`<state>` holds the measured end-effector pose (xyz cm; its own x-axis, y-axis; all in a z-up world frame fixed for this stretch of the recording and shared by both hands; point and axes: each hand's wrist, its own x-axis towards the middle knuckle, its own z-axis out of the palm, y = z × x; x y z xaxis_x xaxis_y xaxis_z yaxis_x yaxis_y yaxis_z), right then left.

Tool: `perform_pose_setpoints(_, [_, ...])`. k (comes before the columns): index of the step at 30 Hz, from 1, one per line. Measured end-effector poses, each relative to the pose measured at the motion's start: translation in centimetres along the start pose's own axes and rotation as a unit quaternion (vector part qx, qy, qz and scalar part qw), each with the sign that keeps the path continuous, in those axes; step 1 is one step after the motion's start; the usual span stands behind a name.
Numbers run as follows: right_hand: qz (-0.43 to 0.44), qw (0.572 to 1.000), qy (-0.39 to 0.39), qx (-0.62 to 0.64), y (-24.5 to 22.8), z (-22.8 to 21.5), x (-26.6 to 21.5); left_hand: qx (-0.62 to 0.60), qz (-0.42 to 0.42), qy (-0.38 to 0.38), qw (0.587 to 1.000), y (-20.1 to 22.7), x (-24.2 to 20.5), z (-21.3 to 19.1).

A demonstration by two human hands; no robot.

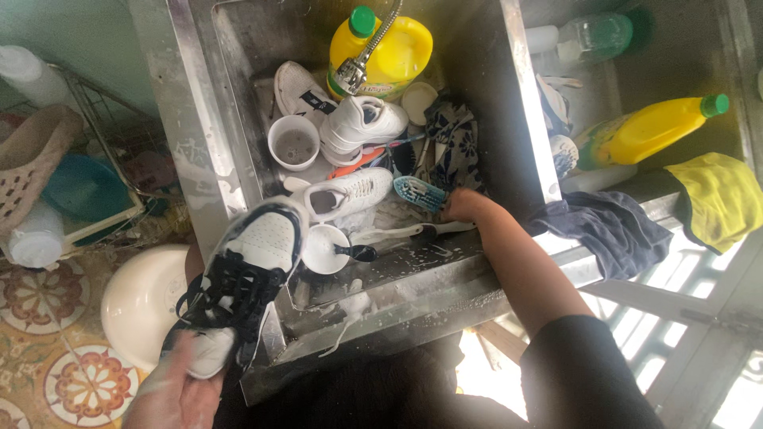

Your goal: The person scrubs a black and white sneaker with a brush and soap in a sink, then rinses it under running water. The person then picks up a white sneaker and begins scrubbing its sole with a brush.

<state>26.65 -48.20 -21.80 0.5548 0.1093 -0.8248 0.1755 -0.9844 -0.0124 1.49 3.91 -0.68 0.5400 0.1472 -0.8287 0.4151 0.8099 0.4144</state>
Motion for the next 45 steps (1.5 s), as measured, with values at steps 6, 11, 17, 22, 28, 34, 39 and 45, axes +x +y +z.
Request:
perform_pose_setpoints(6, [-0.021,0.971,-0.217,-0.094,-1.6,2.5,2.9,0.308,0.264,0.127,0.905,-3.0,-3.3,2.8])
perform_pose_setpoints(11, [-0.020,0.961,-0.238,-0.138,-2.5,2.0,2.2,0.274,0.192,0.091,0.938,-1.8,-4.8,4.2])
perform_pose_setpoints(17, [0.009,0.969,-0.204,-0.140,-4.2,-1.3,-2.8,0.223,0.023,0.059,0.973,-0.8,-3.7,2.7])
perform_pose_setpoints(22, [-0.004,1.000,0.003,-0.022,-8.4,-7.0,-11.0,0.372,0.121,-0.088,0.916,-0.8,-2.8,1.9])
perform_pose_setpoints(28, [-0.251,0.962,0.103,-0.010,-18.7,-5.2,-14.7,0.455,0.188,-0.184,0.851,-0.3,-4.1,2.2])
perform_pose_setpoints(34, [-0.210,0.954,0.181,-0.117,-25.6,-0.8,-10.8,0.267,-0.015,-0.043,0.963,-0.8,-5.1,2.4])
perform_pose_setpoints(39, [-0.237,0.960,0.148,-0.014,-25.0,-3.1,-10.8,0.183,-0.147,0.006,0.972,-1.4,-4.2,2.8])
perform_pose_setpoints(45, [-0.181,0.912,0.255,0.264,-18.6,-4.6,-17.6,0.093,-0.023,-0.013,0.995,-4.0,-3.1,4.3])
